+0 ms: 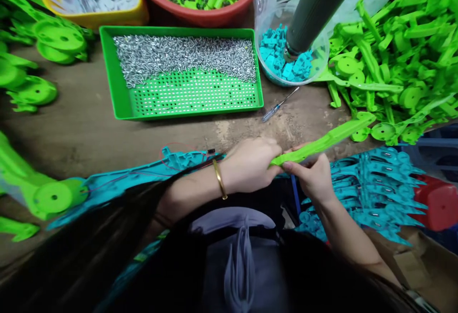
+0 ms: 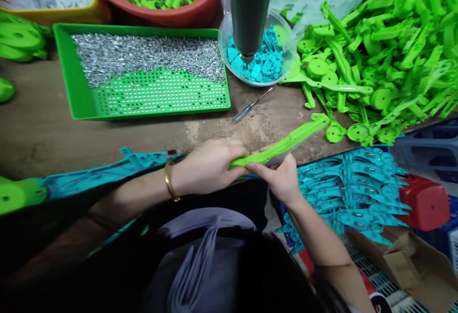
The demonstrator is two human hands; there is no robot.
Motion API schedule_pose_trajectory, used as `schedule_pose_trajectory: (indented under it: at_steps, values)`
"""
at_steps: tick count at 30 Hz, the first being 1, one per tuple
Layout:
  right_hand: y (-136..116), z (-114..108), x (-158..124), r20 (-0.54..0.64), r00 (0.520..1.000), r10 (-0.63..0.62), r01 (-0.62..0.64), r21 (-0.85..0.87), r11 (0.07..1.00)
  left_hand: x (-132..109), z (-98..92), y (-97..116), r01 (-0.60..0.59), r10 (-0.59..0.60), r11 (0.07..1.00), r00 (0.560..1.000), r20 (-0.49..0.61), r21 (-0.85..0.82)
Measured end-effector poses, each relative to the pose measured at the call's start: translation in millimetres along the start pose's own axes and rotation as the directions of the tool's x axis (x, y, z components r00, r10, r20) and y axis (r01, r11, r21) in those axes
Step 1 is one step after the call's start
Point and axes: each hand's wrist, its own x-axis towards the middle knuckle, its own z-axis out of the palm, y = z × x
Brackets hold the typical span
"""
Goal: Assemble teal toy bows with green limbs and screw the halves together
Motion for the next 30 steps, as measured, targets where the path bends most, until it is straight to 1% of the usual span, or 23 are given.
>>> schedule_pose_trajectory:
  at_steps: [3,5,6,8,11,13,14,18,22,23,25,26,27,28,29,30]
  values:
    - [-2,-1,2,-0.022,0.999,-0.029,0.028,-0.039,0.999,-3,-2.2,0,0.016,-0.016,1.0,1.0,-0.003,0.01]
    - [-5,-3,5,-0.023,0.999,-0.03,0.029,-0.066,0.997,-5,-6.3,-1,0.062,-0.063,0.998,0.998,0.025,0.014]
    - [-7,-4,6,-0.022,0.999,-0.026,0.025,-0.061,0.998,-6,-8.8,-2,0.087,-0.088,0.996,0.995,0.045,0.013]
    - [-9,-4,6,-0.011,1.0,-0.004,0.004,0.003,1.0,-6,-14.1,-5,0.114,-0.114,0.993,0.991,0.075,-0.005]
    - [-7,-1,-1,0.074,0.996,0.051,-0.061,0.129,0.99,-4,-19.7,-6,0.097,-0.093,0.993,0.994,0.063,-0.069]
    - [-2,3,-8,0.132,0.989,0.068,-0.086,0.133,0.987,-3,-21.0,-6,0.083,-0.078,0.989,0.996,0.045,-0.123]
    - [0,5,-12,0.141,0.988,0.064,-0.08,0.114,0.99,-3,-20.9,-5,0.08,-0.075,0.986,0.996,0.04,-0.149]
    - [11,14,-22,0.096,0.995,0.011,-0.018,0.066,0.998,-3,-17.6,-4,0.078,-0.074,0.978,0.997,0.028,-0.191]
    - [23,21,-26,-0.036,0.999,-0.029,0.029,0.008,1.0,-2,-12.9,-5,0.074,-0.077,0.978,0.997,-0.008,-0.193]
    - [24,19,-24,-0.032,0.999,-0.027,0.027,-0.003,1.0,-2,-12.4,-5,0.073,-0.076,0.978,0.997,-0.009,-0.197]
    - [16,9,-14,0.066,0.998,0.005,-0.005,-0.002,1.0,-2,-12.4,-6,0.074,-0.075,0.977,0.997,0.004,-0.201]
    - [8,1,-6,0.098,0.995,0.007,-0.007,0.005,1.0,-2,-12.9,-7,0.075,-0.073,0.977,0.997,0.016,-0.2]
    - [-3,-8,3,0.088,0.996,-0.015,0.013,0.019,1.0,-2,-13.6,-6,0.077,-0.072,0.978,0.997,0.029,-0.195]
    - [-16,-19,13,0.037,0.998,-0.057,0.056,0.036,0.998,-2,-14.2,-6,0.079,-0.073,0.979,0.997,0.04,-0.187]
    - [-30,-29,23,-0.065,0.99,-0.123,0.128,0.065,0.99,-3,-14.7,-6,0.08,-0.073,0.982,0.996,0.046,-0.174]
    - [-43,-37,32,-0.119,0.977,-0.175,0.187,0.1,0.977,-3,-14.8,-6,0.081,-0.075,0.985,0.996,0.049,-0.155]
